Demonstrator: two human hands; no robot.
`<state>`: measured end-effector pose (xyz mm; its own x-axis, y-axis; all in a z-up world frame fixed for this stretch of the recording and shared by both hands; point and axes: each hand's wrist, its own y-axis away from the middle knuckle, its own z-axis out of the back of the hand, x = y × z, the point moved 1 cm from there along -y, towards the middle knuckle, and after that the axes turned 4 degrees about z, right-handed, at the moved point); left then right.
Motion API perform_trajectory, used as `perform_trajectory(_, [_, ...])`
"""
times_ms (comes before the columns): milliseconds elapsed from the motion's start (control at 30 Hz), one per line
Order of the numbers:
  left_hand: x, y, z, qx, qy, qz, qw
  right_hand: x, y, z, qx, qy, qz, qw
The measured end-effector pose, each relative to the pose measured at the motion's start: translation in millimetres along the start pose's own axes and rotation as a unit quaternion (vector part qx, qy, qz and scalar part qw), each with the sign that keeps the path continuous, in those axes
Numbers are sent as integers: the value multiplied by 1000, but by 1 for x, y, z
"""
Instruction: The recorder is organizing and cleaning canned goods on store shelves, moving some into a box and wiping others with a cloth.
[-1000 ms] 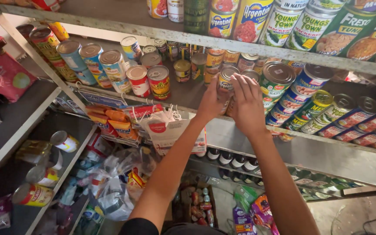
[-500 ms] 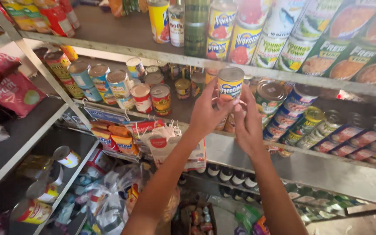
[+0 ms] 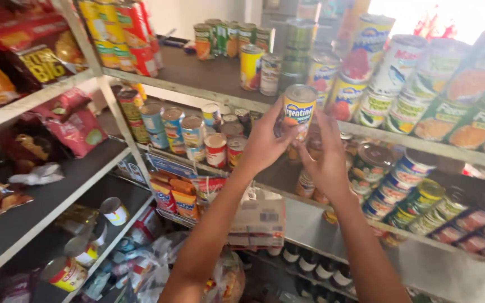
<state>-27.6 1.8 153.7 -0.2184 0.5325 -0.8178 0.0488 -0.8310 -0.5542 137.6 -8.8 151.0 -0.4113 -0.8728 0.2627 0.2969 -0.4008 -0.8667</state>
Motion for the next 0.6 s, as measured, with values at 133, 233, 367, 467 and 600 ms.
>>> perform_trajectory(133, [19,-24,36,-84,-167,-85,979,5,-24,-34,-15,-4,16,1000])
perform_trajectory(233, [27,-44,59,-83,-83,-205,972,11,-42,-53,-6,-35,15,999])
perform_trajectory(367, [51,-74,80,-94,-70,-180,977,21,-60,-69,3,-20,49,999])
perform_trajectory(467, [85,-103,83,-109,-101,-213,966,20,-68,-78,0,52,84,995])
perform_trajectory(600, [110,-119,77,-115,-171,-137,969,7,-69,-91,25,146,40,988])
